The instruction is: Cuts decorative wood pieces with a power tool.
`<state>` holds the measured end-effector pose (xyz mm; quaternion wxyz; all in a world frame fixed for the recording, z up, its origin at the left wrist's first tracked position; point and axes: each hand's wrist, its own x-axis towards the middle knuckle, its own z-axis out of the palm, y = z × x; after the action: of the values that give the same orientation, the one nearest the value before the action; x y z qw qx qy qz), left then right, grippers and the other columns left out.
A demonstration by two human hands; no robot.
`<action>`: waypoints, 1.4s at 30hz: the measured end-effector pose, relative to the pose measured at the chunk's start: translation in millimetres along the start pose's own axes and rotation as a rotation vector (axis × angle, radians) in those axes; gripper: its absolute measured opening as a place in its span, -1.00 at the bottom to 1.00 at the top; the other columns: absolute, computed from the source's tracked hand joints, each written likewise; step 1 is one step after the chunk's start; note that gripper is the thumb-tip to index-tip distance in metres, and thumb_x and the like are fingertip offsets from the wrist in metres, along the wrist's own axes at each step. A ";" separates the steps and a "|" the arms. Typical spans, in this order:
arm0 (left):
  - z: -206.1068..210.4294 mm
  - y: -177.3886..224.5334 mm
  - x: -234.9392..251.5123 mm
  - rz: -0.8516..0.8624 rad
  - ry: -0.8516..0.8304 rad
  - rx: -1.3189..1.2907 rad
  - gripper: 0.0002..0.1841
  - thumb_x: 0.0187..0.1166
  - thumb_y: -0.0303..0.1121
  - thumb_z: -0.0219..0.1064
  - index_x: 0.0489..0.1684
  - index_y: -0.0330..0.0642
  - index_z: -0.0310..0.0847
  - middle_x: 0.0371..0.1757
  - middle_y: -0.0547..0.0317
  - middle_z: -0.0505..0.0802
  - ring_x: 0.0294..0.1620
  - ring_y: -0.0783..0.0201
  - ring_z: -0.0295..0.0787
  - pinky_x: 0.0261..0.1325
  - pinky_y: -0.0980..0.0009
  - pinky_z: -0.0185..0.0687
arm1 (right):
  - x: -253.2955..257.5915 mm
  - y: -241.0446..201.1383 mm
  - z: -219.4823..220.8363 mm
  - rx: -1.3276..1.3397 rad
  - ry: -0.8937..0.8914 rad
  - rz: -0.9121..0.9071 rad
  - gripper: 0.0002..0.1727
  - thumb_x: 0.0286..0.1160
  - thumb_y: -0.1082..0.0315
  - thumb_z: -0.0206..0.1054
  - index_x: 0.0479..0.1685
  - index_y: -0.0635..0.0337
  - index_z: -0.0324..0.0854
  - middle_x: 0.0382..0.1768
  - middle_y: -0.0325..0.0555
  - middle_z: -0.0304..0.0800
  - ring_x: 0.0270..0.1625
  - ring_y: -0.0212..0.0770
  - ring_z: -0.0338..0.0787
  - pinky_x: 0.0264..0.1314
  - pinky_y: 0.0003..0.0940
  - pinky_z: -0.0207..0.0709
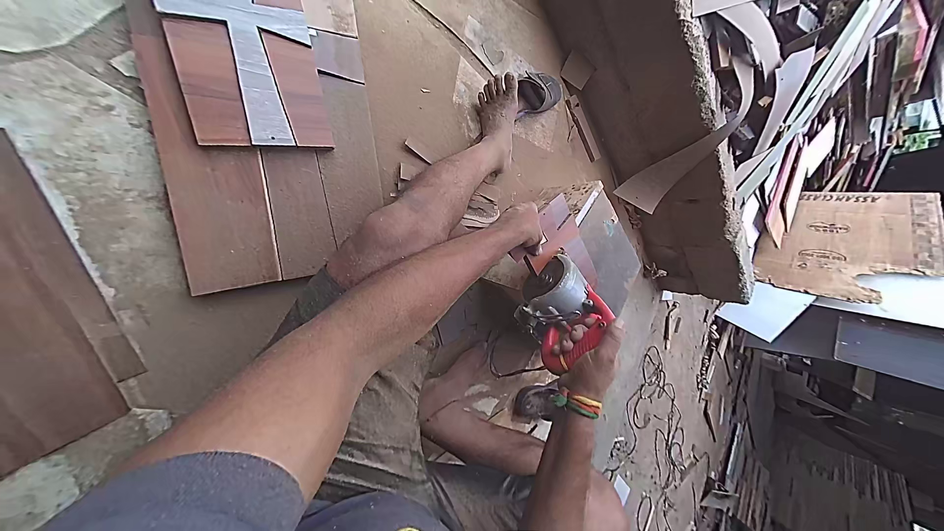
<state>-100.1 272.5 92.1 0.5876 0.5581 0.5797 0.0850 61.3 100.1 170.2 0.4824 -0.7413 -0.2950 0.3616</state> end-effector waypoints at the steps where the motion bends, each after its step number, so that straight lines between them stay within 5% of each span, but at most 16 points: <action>1: 1.1 -0.3 -0.5 0.003 0.013 -0.006 -0.13 0.11 -0.25 0.77 0.50 -0.34 0.44 0.27 -0.31 0.74 0.31 -0.22 0.73 0.26 -0.22 0.66 | 0.5 0.3 0.3 0.005 -0.003 -0.009 -0.27 0.90 -0.20 -0.43 -0.30 0.15 0.48 -0.81 -0.27 0.47 -0.86 -0.29 0.52 -0.84 -0.30 0.54; 42: 1.9 -2.0 5.9 -0.006 -0.005 0.009 -0.12 0.06 -0.21 0.81 0.46 -0.29 0.45 0.29 -0.28 0.73 0.35 -0.20 0.71 0.30 -0.20 0.66 | 14.2 -3.1 3.3 0.049 0.022 0.012 -0.30 0.91 -0.19 -0.35 -0.28 0.17 0.50 -0.82 -0.26 0.46 -0.86 -0.28 0.51 -0.84 -0.27 0.54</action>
<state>-97.9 275.1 86.5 0.5865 0.5592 0.5805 0.0792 66.4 114.0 168.5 0.5015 -0.7350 -0.2765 0.3631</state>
